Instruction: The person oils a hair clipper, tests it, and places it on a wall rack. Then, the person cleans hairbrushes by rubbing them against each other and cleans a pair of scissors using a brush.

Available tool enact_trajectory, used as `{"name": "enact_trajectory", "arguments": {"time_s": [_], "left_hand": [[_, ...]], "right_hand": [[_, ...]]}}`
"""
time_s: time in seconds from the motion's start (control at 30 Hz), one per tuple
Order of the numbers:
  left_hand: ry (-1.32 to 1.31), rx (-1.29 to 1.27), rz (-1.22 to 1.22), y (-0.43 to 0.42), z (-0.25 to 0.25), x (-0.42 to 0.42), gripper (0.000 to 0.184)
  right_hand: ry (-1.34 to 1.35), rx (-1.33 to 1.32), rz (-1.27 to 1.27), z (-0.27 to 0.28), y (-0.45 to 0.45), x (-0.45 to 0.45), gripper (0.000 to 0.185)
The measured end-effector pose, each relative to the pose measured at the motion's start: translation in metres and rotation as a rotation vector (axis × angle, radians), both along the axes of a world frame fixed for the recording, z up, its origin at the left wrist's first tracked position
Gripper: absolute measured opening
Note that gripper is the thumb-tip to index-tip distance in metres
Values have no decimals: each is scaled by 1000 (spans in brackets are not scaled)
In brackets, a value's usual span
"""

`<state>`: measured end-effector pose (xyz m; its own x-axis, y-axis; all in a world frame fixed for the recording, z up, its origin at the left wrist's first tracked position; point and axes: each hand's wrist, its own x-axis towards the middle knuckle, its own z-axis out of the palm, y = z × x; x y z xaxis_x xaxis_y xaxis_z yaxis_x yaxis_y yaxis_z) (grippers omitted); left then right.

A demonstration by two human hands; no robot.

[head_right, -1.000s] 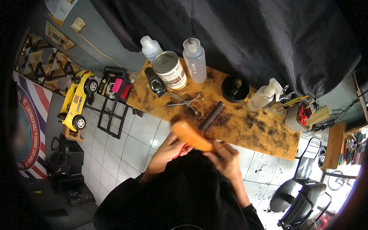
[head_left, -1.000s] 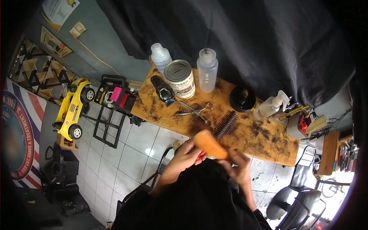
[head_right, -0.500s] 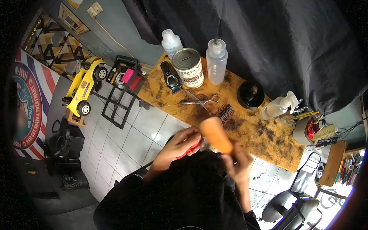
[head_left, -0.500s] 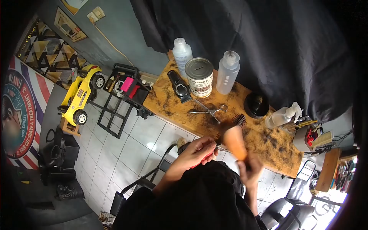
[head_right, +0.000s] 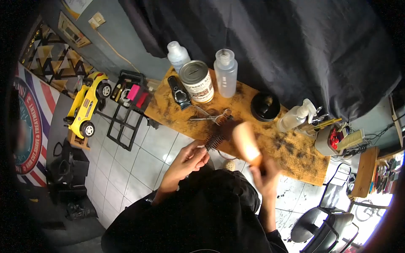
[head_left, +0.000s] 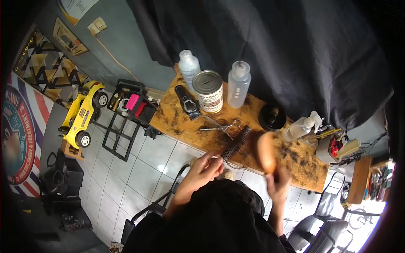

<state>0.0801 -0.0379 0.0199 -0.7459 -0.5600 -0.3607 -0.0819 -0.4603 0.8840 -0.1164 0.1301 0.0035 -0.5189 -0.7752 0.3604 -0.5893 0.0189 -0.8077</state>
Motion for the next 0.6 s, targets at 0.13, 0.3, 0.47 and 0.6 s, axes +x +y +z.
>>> {"name": "enact_trajectory", "arguments": {"time_s": [0.13, 0.3, 0.47, 0.6], "left_hand": [[-38, -221, -54, -8, -4, 0, 23], [-104, -96, -167, -5, 5, 2, 34], [-39, -57, -38, 2, 12, 0, 17], [-84, -351, -45, -2, 2, -4, 15]], "right_hand": [[63, -9, 262, 11, -15, 26, 45], [169, -14, -163, -6, -14, 11, 61], [-163, 8, -538, 4, -12, -6, 44], [-39, -44, -122, -5, -5, 9, 48]]}}
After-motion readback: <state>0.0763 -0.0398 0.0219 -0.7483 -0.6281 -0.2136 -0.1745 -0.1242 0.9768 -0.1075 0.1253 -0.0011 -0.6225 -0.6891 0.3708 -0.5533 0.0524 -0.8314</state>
